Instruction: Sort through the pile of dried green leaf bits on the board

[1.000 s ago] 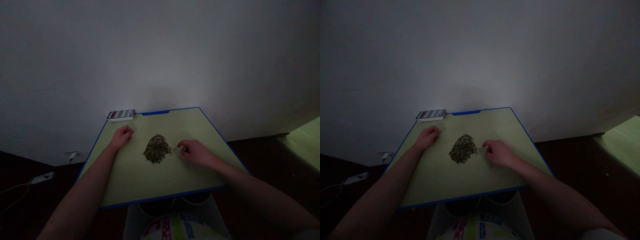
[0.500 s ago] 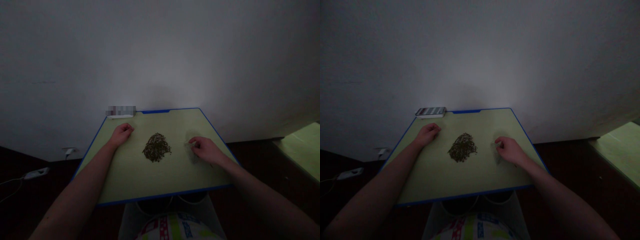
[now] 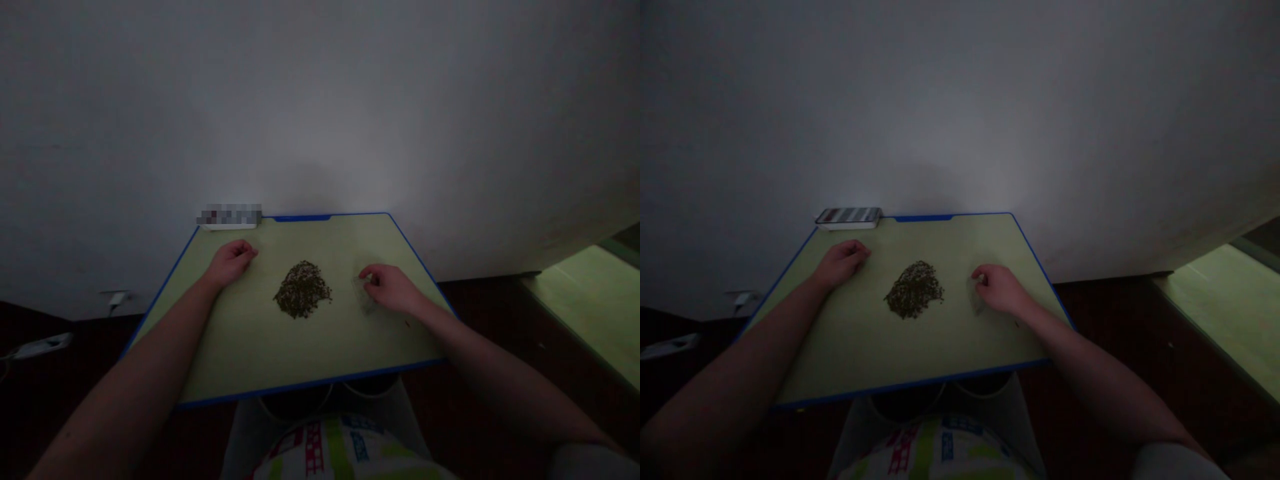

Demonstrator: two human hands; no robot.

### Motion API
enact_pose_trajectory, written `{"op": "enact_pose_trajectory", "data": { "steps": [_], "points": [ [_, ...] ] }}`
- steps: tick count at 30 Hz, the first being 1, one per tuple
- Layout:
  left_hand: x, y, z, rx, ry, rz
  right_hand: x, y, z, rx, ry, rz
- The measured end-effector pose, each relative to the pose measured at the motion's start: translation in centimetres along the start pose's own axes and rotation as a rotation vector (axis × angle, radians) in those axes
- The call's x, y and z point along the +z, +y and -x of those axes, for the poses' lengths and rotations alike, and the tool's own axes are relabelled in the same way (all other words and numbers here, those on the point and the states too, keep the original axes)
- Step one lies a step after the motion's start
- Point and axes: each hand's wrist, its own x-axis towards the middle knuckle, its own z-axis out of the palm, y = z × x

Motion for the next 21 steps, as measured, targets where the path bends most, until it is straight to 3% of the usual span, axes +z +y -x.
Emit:
{"op": "enact_pose_trajectory", "data": {
  "steps": [9, 21],
  "points": [
    [0.1, 0.0, -1.2, -0.039, 0.076, 0.064, 0.0, -0.3, -0.2, 0.028, -0.089, -0.276],
    [-0.7, -0.4, -4.2, -0.080, 0.172, 0.148, 0.2, -0.6, -0.2, -0.003, -0.081, -0.333]
  ]
}}
